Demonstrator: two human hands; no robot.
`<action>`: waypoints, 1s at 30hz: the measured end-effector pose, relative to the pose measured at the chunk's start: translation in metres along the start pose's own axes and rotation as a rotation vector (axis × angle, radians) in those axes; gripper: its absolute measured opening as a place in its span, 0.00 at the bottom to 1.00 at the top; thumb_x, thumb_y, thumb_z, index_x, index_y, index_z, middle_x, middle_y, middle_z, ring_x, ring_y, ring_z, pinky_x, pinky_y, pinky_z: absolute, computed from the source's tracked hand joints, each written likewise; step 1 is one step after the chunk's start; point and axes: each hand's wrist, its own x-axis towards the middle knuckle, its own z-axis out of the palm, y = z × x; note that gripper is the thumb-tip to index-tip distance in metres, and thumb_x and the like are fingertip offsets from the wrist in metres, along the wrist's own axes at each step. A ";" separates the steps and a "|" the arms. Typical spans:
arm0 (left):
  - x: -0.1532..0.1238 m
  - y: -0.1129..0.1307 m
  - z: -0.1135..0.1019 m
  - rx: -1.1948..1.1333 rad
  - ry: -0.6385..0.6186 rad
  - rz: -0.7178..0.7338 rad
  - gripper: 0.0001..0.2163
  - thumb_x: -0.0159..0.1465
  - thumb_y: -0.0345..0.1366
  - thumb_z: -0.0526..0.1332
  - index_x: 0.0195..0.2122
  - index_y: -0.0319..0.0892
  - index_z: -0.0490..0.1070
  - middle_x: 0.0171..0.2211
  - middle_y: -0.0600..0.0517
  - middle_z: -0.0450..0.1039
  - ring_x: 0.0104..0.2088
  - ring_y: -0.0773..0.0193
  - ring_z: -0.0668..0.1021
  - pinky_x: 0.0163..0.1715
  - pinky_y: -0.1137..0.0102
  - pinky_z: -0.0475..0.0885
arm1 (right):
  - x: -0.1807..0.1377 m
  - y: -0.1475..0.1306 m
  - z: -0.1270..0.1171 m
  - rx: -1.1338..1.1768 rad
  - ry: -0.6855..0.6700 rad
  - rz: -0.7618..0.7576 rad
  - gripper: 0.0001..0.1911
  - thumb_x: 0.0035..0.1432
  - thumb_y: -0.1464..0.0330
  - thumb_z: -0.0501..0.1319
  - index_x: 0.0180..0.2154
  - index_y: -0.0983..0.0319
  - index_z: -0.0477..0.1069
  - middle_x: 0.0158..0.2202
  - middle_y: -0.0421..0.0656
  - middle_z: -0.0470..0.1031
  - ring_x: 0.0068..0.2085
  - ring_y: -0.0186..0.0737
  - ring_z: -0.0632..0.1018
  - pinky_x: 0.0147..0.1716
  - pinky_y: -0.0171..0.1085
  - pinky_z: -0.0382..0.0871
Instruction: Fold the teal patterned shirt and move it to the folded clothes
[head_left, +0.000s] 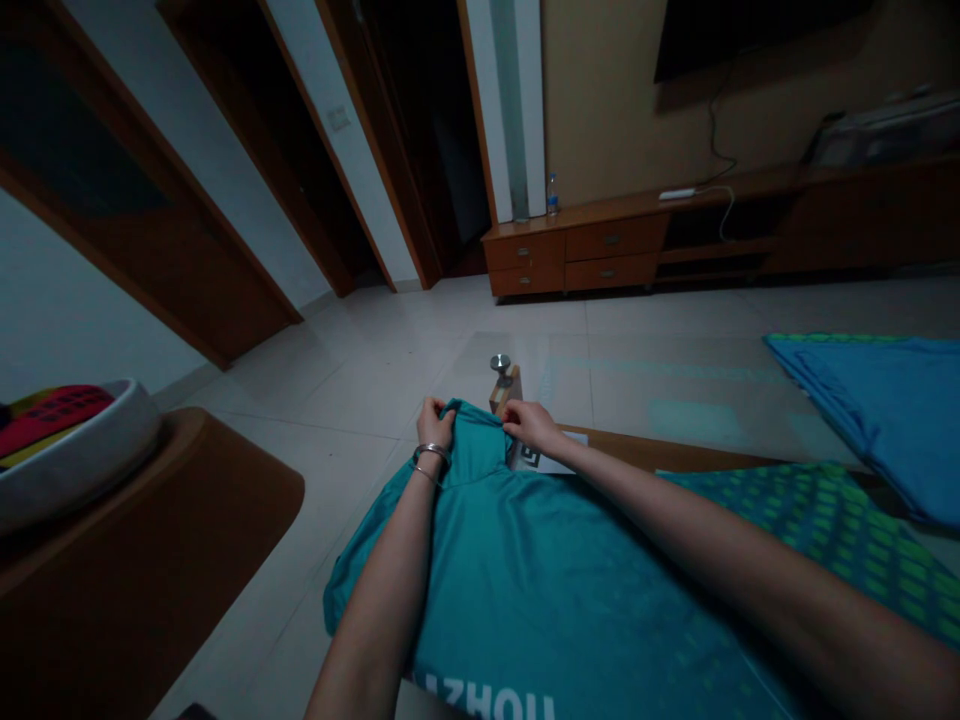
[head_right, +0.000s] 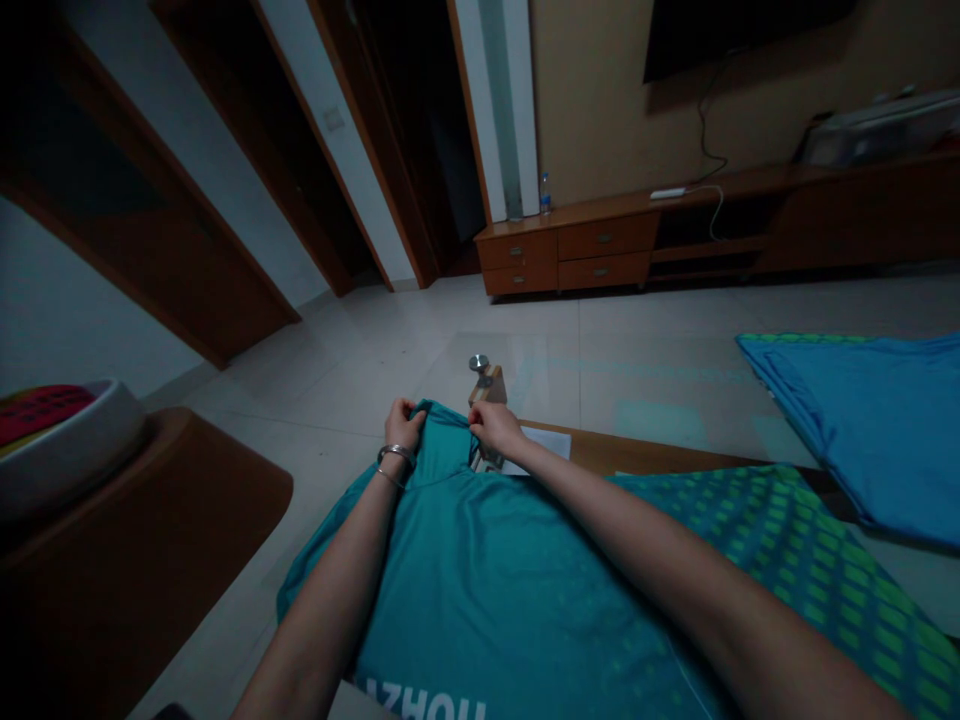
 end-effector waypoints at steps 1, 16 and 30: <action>0.000 -0.001 0.000 0.025 0.015 -0.003 0.07 0.56 0.32 0.61 0.34 0.41 0.63 0.33 0.53 0.69 0.36 0.64 0.72 0.37 0.72 0.66 | 0.003 0.000 0.000 -0.003 0.004 -0.023 0.06 0.55 0.72 0.59 0.37 0.61 0.73 0.36 0.41 0.77 0.37 0.36 0.75 0.33 0.30 0.62; 0.001 0.020 -0.009 0.387 -0.077 0.009 0.10 0.62 0.34 0.56 0.44 0.41 0.67 0.42 0.43 0.74 0.41 0.54 0.75 0.39 0.65 0.68 | -0.072 0.038 -0.058 -0.230 0.045 -0.279 0.12 0.65 0.68 0.52 0.44 0.62 0.71 0.43 0.46 0.74 0.43 0.38 0.71 0.42 0.34 0.62; -0.062 0.094 -0.021 0.398 -0.746 0.892 0.16 0.63 0.29 0.50 0.48 0.45 0.71 0.49 0.48 0.73 0.51 0.57 0.71 0.50 0.62 0.64 | -0.235 0.204 -0.221 -0.367 -0.056 0.171 0.17 0.57 0.67 0.58 0.47 0.65 0.73 0.44 0.51 0.74 0.46 0.46 0.72 0.45 0.39 0.64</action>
